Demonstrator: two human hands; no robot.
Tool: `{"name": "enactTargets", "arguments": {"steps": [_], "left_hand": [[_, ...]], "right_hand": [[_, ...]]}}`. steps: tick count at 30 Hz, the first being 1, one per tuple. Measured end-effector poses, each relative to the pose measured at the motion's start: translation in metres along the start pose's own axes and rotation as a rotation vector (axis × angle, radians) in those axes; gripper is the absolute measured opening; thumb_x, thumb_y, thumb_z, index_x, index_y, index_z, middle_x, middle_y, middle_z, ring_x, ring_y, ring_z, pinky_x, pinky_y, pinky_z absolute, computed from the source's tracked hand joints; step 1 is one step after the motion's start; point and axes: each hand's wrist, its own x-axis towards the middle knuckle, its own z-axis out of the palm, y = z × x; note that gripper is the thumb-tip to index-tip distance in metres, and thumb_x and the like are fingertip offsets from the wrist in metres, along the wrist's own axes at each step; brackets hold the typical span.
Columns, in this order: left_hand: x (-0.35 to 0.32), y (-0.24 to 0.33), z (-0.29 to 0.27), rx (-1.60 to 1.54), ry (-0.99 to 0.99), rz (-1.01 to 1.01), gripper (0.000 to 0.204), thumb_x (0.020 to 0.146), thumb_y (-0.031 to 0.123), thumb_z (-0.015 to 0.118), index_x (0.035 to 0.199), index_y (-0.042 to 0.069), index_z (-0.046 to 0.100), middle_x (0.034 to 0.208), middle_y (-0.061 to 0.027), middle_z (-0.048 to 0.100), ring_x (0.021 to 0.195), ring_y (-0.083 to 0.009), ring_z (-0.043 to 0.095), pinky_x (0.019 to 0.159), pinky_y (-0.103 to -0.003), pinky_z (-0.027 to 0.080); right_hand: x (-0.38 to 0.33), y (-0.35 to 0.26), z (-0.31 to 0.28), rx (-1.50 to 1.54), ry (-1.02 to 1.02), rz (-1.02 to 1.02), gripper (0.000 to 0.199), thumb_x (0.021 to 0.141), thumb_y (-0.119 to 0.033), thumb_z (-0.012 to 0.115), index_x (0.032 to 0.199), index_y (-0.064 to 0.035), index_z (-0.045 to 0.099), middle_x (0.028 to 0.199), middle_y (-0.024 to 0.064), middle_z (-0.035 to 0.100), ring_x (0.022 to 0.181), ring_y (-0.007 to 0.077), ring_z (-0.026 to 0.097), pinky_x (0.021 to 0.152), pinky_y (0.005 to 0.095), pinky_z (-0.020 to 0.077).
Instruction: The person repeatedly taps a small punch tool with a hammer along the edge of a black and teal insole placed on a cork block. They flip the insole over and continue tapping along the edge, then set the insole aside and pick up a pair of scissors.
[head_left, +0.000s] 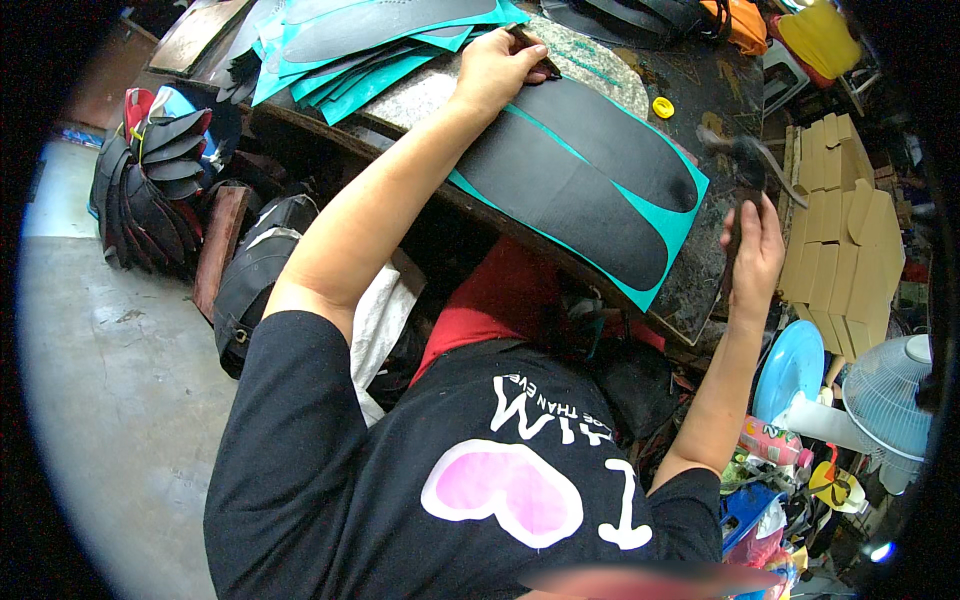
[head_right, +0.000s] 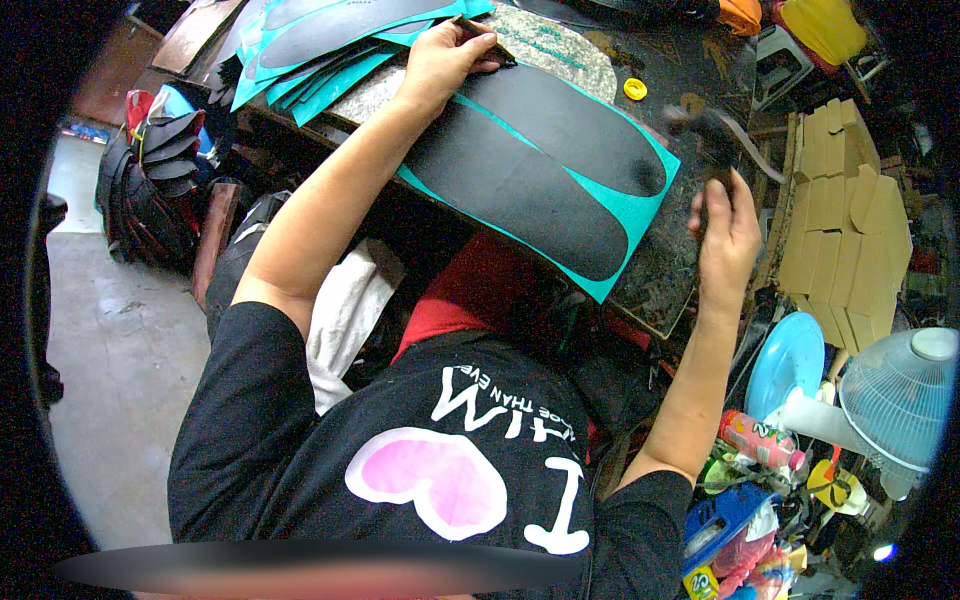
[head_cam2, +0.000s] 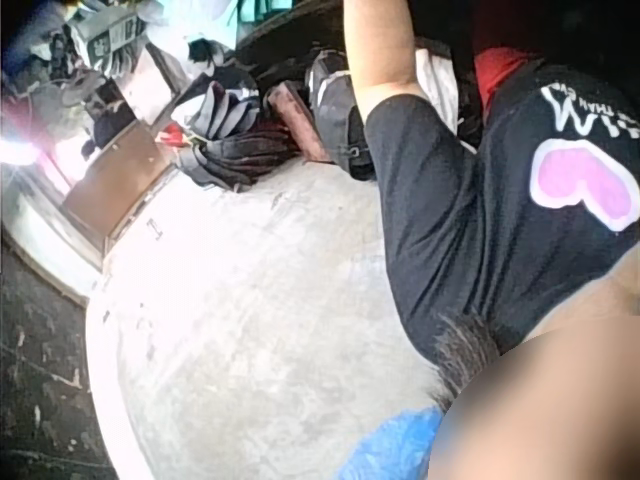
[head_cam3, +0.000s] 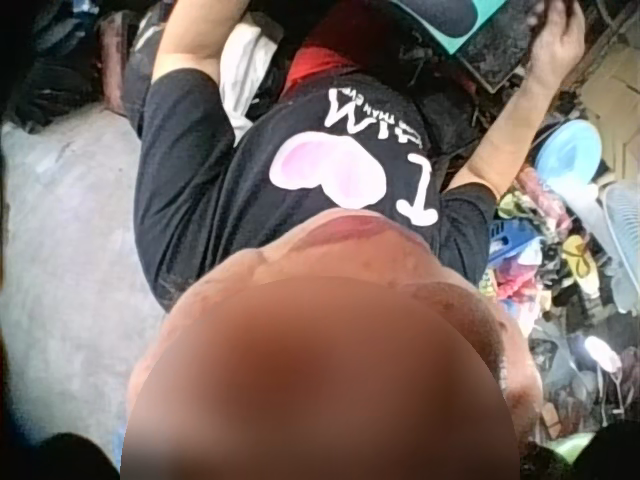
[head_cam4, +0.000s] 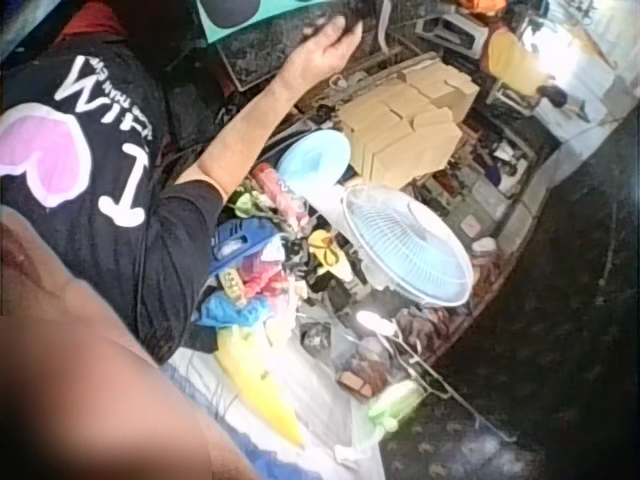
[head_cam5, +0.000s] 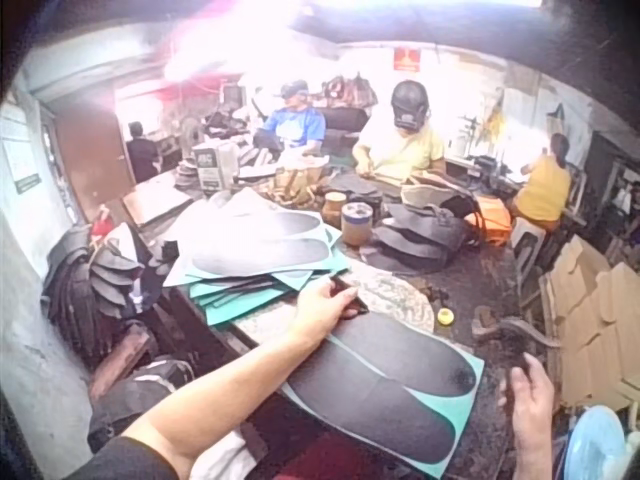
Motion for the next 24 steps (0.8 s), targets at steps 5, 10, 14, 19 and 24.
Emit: {"name": "enactTargets", "arguments": {"steps": [5, 10, 14, 19, 24], "left_hand": [[-0.002, 0.007, 0.008, 0.566, 0.037, 0.342, 0.020, 0.087, 0.017, 0.071, 0.095, 0.000, 0.068, 0.082, -0.0155, 0.071, 0.076, -0.0250, 0.071, 0.068, -0.034, 0.056], [-0.011, 0.018, 0.029, 0.922, -0.022, 0.536, 0.020, 0.088, 0.022, 0.066, 0.090, 0.002, 0.064, 0.081, -0.0193, 0.068, 0.080, -0.0387, 0.066, 0.073, -0.047, 0.053], [-0.013, 0.014, 0.035, 0.985, -0.013, 0.549, 0.020, 0.087, 0.020, 0.066, 0.090, 0.001, 0.062, 0.080, -0.0223, 0.066, 0.078, -0.0403, 0.066, 0.072, -0.048, 0.052], [-0.003, 0.003, 0.021, 0.204, 0.145, 0.025, 0.018, 0.089, 0.014, 0.066, 0.092, -0.003, 0.067, 0.082, -0.0162, 0.072, 0.069, -0.0198, 0.072, 0.064, -0.030, 0.057], [-0.005, 0.001, 0.018, 0.339, 0.025, 0.104, 0.017, 0.089, 0.014, 0.067, 0.094, -0.001, 0.068, 0.082, -0.0131, 0.073, 0.068, -0.0158, 0.072, 0.063, -0.028, 0.057]], "right_hand": [[0.015, -0.047, 0.042, -0.485, -0.101, -0.363, 0.037, 0.098, -0.023, 0.060, 0.129, -0.0029, 0.058, 0.082, 0.0029, 0.064, 0.066, 0.0074, 0.054, 0.061, 0.0226, 0.0466], [0.027, -0.083, 0.073, -0.111, -0.020, -0.541, 0.033, 0.100, -0.019, 0.057, 0.130, -0.0056, 0.059, 0.084, 0.0048, 0.066, 0.065, 0.0078, 0.056, 0.060, 0.0219, 0.0474], [0.035, -0.064, 0.100, -0.689, -0.108, -0.355, 0.040, 0.098, -0.038, 0.056, 0.130, -0.0141, 0.058, 0.095, 0.0200, 0.071, 0.082, 0.0365, 0.070, 0.071, 0.0406, 0.0539], [0.040, -0.025, 0.078, -0.570, -0.026, -0.236, 0.045, 0.095, -0.046, 0.057, 0.124, -0.0126, 0.063, 0.104, 0.0196, 0.069, 0.097, 0.0396, 0.066, 0.082, 0.0417, 0.0518], [0.037, -0.050, 0.067, -0.528, -0.026, -0.320, 0.045, 0.094, -0.042, 0.060, 0.126, -0.0095, 0.062, 0.103, 0.0169, 0.071, 0.093, 0.0314, 0.070, 0.080, 0.0370, 0.0524]]}}
